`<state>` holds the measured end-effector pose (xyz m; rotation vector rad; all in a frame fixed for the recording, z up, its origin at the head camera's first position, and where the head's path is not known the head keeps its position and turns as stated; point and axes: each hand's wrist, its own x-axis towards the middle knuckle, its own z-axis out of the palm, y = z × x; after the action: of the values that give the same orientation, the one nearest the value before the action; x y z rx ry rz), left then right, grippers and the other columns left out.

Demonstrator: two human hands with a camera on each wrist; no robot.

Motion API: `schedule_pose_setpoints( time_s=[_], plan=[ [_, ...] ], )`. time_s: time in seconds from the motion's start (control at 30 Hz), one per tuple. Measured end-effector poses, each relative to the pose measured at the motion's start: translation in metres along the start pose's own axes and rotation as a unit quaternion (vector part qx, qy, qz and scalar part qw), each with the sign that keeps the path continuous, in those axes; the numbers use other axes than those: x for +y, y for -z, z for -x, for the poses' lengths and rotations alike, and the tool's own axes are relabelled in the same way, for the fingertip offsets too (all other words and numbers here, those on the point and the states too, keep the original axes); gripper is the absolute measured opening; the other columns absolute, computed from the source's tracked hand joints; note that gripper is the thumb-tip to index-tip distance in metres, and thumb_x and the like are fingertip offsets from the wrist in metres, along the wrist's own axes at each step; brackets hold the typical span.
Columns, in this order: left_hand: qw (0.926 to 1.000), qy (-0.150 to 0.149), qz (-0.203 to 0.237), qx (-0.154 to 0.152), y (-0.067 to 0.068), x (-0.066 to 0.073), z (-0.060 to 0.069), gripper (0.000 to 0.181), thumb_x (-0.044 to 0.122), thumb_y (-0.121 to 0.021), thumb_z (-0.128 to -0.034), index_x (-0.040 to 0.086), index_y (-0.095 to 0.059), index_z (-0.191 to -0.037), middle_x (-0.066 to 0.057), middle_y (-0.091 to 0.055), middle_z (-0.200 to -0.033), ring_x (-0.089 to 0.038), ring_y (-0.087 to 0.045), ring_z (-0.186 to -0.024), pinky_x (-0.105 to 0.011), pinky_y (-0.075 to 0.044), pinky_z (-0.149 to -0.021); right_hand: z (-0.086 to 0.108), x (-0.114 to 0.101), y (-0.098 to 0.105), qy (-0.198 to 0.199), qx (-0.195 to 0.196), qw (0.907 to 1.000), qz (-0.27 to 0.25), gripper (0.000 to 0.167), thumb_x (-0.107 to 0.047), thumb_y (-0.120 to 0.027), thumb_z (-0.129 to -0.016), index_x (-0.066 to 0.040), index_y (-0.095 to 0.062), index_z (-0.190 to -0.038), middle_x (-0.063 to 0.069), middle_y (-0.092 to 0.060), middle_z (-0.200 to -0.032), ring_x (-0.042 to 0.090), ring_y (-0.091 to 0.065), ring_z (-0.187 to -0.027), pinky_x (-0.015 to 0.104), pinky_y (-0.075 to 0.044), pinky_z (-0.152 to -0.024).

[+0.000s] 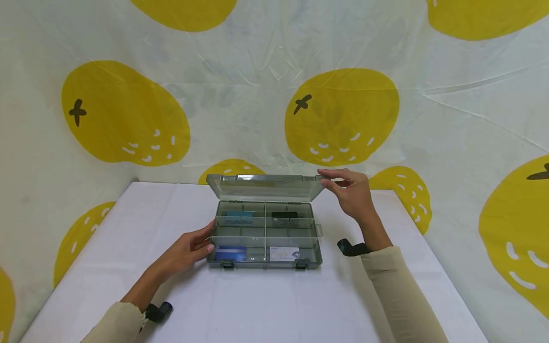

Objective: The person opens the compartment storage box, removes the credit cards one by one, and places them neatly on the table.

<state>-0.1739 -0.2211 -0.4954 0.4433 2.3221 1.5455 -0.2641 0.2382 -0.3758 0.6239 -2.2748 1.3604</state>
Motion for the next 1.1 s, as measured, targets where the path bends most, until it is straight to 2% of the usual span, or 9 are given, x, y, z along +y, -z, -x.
schedule_pose_setpoints(
  time_s=[0.17,0.33,0.6,0.77,0.87,1.1],
  plan=[
    [1.0,0.004,0.001,0.0,0.0,-0.001,0.0,0.08,0.02,-0.067,-0.1064,0.017,-0.02,-0.171,-0.012,-0.017,-0.178,-0.044,-0.035,-0.157,-0.051,-0.037,-0.123,-0.008,0.011,-0.001,-0.038,0.019,0.9982,-0.041,0.029,-0.013,-0.077,-0.097,-0.011,-0.08,-0.126,0.012,-0.08,-0.123,-0.004,-0.072,-0.106,0.013,-0.06,-0.087],
    [1.0,0.004,-0.005,0.002,-0.001,-0.001,0.0,0.08,0.019,-0.067,-0.1065,0.016,-0.02,-0.171,-0.014,-0.018,-0.178,-0.045,-0.037,-0.156,-0.05,-0.039,-0.122,-0.014,0.021,-0.006,-0.07,0.045,0.9932,-0.082,0.031,-0.015,-0.076,-0.098,-0.008,-0.078,-0.128,0.002,-0.081,-0.12,0.002,-0.075,-0.098,0.017,-0.062,-0.086],
    [1.0,0.006,-0.005,0.003,0.0,0.0,0.001,0.08,0.019,-0.067,-0.1064,0.016,-0.02,-0.171,-0.013,-0.017,-0.178,-0.044,-0.036,-0.157,-0.051,-0.037,-0.123,-0.024,0.041,-0.016,-0.129,0.084,0.9701,-0.188,0.035,-0.013,-0.077,-0.097,-0.001,-0.075,-0.129,-0.008,-0.082,-0.109,0.008,-0.079,-0.095,0.021,-0.065,-0.081],
    [1.0,0.009,0.001,0.002,0.0,0.002,0.001,0.08,0.019,-0.067,-0.1064,0.016,-0.02,-0.171,-0.012,-0.017,-0.178,-0.043,-0.035,-0.158,-0.05,-0.037,-0.123,-0.026,0.051,-0.022,-0.173,0.082,0.9588,-0.21,0.039,-0.017,-0.078,-0.097,0.0,-0.074,-0.131,-0.01,-0.082,-0.106,0.009,-0.079,-0.095,0.021,-0.065,-0.082],
    [1.0,0.004,-0.003,0.001,0.001,0.001,0.001,0.08,0.019,-0.067,-0.1065,0.014,-0.019,-0.171,-0.014,-0.016,-0.178,-0.044,-0.035,-0.157,-0.05,-0.037,-0.123,-0.026,0.057,-0.027,-0.188,0.077,0.9553,-0.215,0.039,-0.017,-0.078,-0.097,0.001,-0.074,-0.131,-0.009,-0.083,-0.106,0.008,-0.078,-0.095,0.021,-0.065,-0.082],
    [1.0,0.005,-0.001,0.001,0.001,0.0,0.0,0.081,0.02,-0.067,-0.1061,0.015,-0.019,-0.171,-0.012,-0.017,-0.178,-0.043,-0.035,-0.158,-0.049,-0.037,-0.123,-0.025,0.071,-0.036,-0.209,0.067,0.9558,-0.195,0.039,-0.017,-0.077,-0.098,-0.003,-0.074,-0.134,0.0,-0.083,-0.116,0.007,-0.077,-0.098,0.021,-0.065,-0.081]
  ],
)
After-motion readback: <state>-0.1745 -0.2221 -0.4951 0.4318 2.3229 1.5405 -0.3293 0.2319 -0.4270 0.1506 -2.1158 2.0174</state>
